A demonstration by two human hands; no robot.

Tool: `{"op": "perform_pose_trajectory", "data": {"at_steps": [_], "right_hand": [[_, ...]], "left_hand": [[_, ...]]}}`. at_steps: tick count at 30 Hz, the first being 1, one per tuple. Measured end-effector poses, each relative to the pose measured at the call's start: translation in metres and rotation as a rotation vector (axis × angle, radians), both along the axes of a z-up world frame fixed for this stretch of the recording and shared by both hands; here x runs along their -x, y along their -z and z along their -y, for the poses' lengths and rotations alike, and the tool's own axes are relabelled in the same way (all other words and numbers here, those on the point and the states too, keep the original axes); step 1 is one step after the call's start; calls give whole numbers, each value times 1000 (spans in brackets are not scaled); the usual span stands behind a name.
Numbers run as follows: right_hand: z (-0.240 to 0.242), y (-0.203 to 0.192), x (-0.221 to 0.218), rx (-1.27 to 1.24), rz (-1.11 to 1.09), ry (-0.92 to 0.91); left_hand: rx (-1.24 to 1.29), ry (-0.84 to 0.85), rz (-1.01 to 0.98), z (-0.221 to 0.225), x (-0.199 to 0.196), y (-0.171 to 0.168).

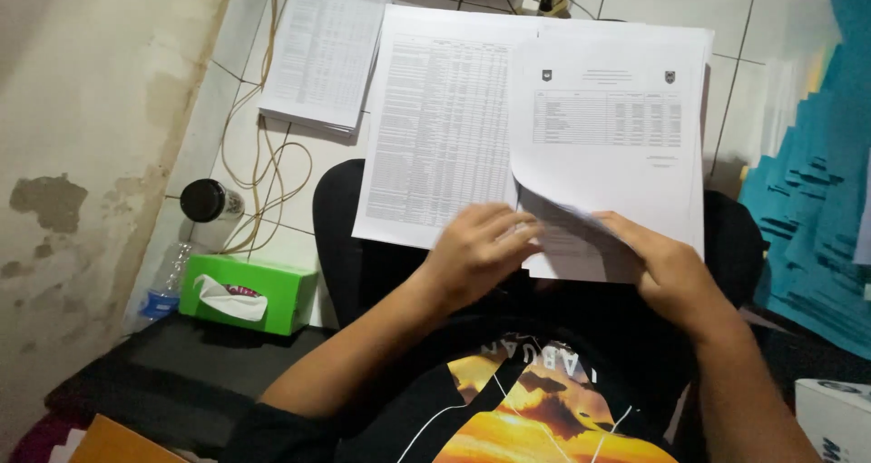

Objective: The person sorts a large stack of printed documents by hand, flipping through individual papers, then aligning them into a neat stack.

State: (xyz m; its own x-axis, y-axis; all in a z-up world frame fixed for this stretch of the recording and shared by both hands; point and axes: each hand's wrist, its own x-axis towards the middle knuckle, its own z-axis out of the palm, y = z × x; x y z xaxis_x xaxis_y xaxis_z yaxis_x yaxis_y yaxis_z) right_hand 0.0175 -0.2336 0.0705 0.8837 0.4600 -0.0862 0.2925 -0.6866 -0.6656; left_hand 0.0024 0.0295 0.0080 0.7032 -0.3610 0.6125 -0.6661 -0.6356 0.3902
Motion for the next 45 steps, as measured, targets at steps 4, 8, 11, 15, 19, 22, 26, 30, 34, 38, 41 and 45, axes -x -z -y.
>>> {"op": "perform_pose_trajectory", "data": {"at_steps": [4, 8, 11, 15, 19, 22, 26, 30, 34, 38, 41, 45], "right_hand": [[21, 0, -19, 147, -17, 68], [-27, -30, -30, 63, 299, 122], [-94, -28, -35, 82, 505, 17], [-163, 6, -33, 218, 535, -89], [-196, 17, -16, 250, 483, -136], [-201, 34, -5, 274, 366, -179], [-203, 62, 8, 267, 508, -243], [-206, 73, 18, 253, 583, -286], [-200, 62, 4, 256, 690, -220], [-159, 41, -39, -161, -238, 209], [-93, 38, -75, -518, -256, 511], [-33, -49, -53, -445, 306, 720]], "left_hand": [[-129, -232, -95, -106, -8, 7], [-472, -232, -193, -147, 18, 16], [-482, -174, -259, -152, 29, 31], [-497, -204, -256, -148, 34, 22], [-420, -179, -262, -146, 32, -7], [-417, -252, -259, -147, 34, -14], [-530, -189, -249, -163, 34, 13], [-456, -110, -41, -170, 34, 20], [-404, -82, 143, -158, 26, -23], [-230, -426, 269, -119, 5, -60], [-60, -506, 240, -61, -19, -56], [-99, -8, -138, 22, -20, -16]]}}
